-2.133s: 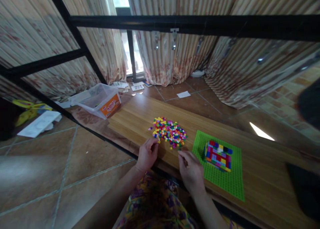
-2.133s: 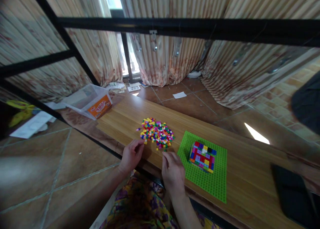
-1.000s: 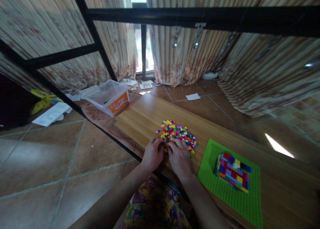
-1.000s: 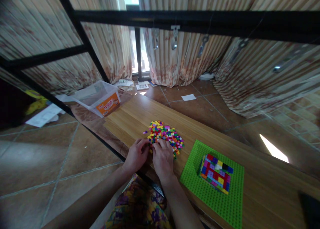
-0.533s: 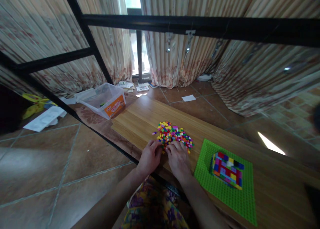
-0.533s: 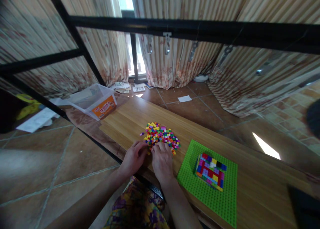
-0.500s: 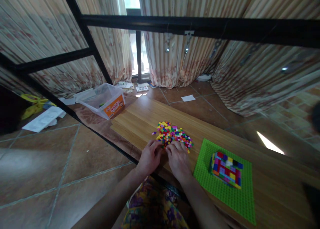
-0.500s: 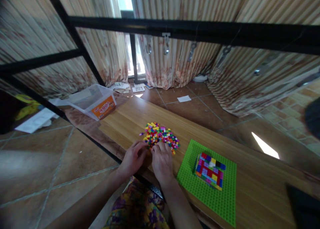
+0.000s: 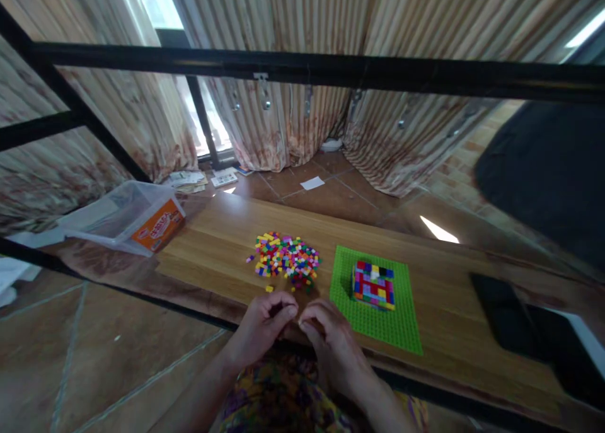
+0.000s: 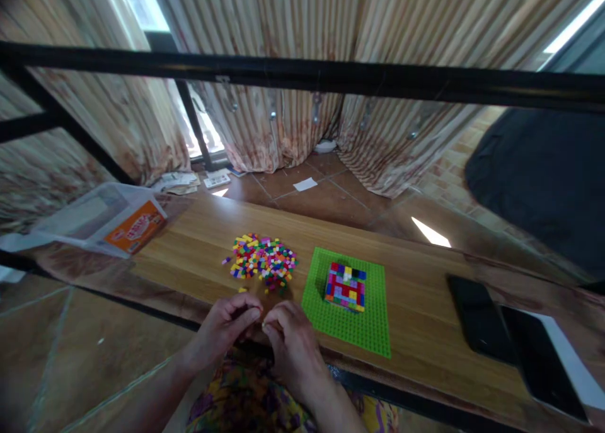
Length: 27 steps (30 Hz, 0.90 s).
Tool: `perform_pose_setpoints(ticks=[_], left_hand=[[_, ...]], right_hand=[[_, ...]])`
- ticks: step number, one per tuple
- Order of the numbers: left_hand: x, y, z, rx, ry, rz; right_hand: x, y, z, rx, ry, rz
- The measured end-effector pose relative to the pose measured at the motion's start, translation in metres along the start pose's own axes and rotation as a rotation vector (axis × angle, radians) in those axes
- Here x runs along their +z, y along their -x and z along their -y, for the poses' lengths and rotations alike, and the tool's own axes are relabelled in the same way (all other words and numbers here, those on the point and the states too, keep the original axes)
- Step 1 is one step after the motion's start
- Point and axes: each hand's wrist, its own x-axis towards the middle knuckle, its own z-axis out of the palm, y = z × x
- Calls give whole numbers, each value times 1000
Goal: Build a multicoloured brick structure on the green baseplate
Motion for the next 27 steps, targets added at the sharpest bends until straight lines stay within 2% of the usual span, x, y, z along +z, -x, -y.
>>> perform_pose_setpoints(ticks=[3, 6, 9, 13, 20, 27], left_hand=[[2, -3, 3, -7, -73, -73], [0, -9, 11, 16, -229, -173], [-4, -15, 22, 61, -362, -226], [-6, -17, 34, 88, -466, -262], [-10, -17, 38, 52, -532, -270], [-13, -18, 44, 88, -565, -293]], right_hand=[[-21, 22, -6, 148, -76, -76], [-46, 35, -21, 227, -90, -269], [-68, 38, -40, 265, -83, -450], [-87, 34, -58, 221, 21, -542], [-92, 15, -77, 168, 315, -629], [-88, -7, -90, 165, 388, -714]])
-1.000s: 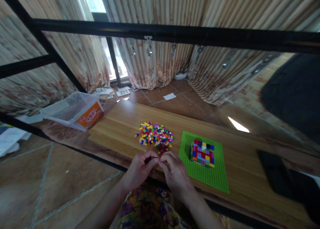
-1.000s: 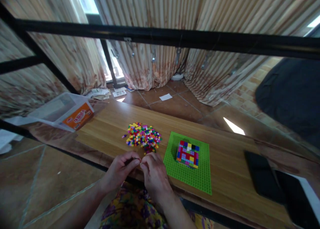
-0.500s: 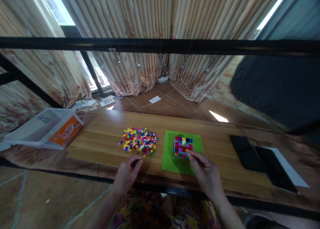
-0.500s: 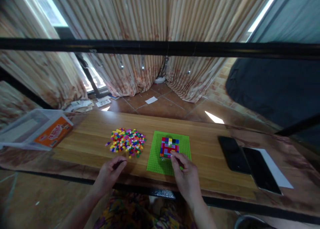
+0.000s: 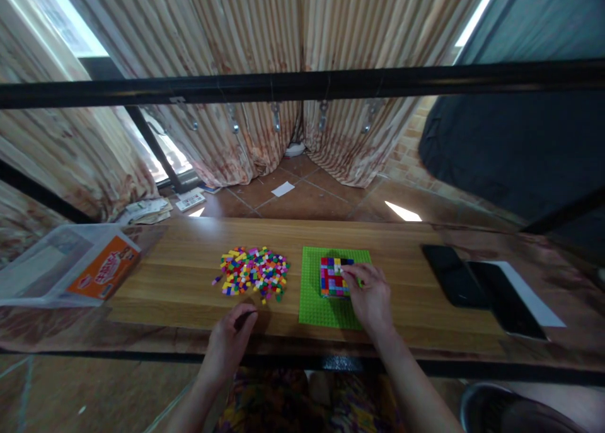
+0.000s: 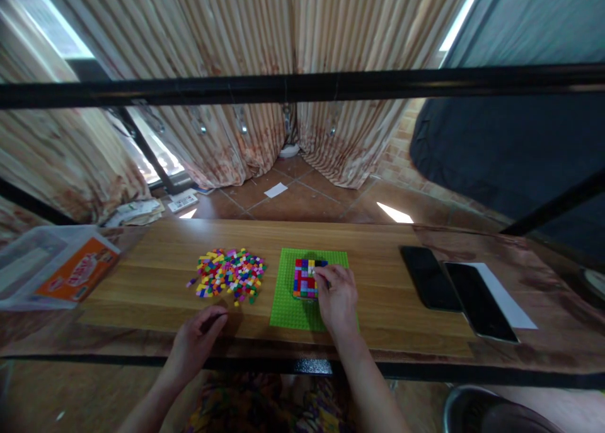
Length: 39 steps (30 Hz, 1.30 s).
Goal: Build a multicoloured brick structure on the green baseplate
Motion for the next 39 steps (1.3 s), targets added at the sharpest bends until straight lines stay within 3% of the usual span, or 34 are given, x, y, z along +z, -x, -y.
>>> perform_pose_setpoints(ticks=[12, 24, 32, 39], left_hand=[[1, -2, 3, -42, -7, -2], [0, -2, -3, -62, -8, -3], [2, -2, 2, -79, 24, 29], [4, -2, 3, -95, 21, 30]], right_hand=[[3, -3, -6, 68, -118, 64], [-1, -3, -4, 43, -58, 49], [2, 3, -8, -152, 7, 54], [6, 7, -9, -183, 40, 67]])
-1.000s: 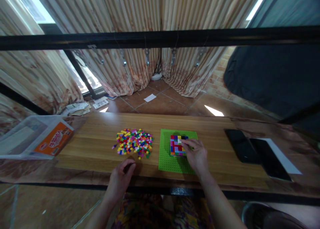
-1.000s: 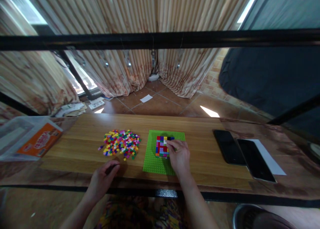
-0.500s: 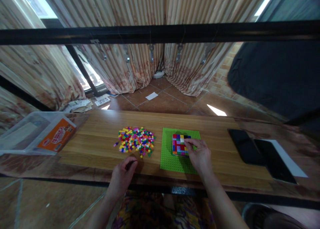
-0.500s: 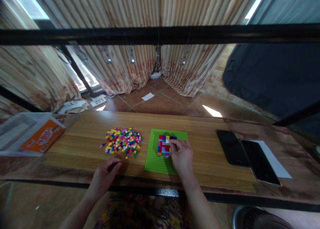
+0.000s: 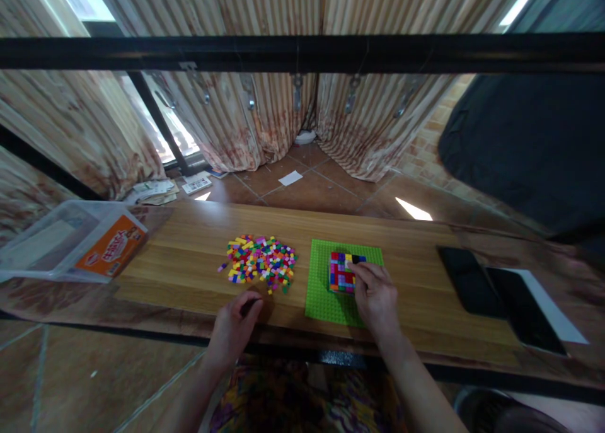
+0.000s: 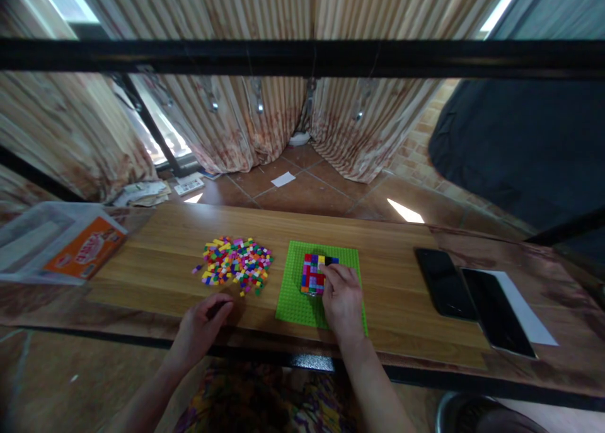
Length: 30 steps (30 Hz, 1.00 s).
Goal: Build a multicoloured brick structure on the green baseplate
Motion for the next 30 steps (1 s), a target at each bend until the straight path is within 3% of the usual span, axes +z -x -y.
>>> perform_pose_setpoints(ticks=[12, 17, 24, 30], left_hand=[[0, 0, -6, 20, 1, -6], [-3, 0, -9, 70, 36, -13], [3, 10, -24, -40, 252, 33], [16, 19, -38, -27, 320, 120]], right_hand=[[6, 5, -6, 17, -47, 9], [-5, 3, -1, 105, -167, -13], [-26, 14, 9, 199, -232, -121], [-18, 12, 9, 309, -244, -55]])
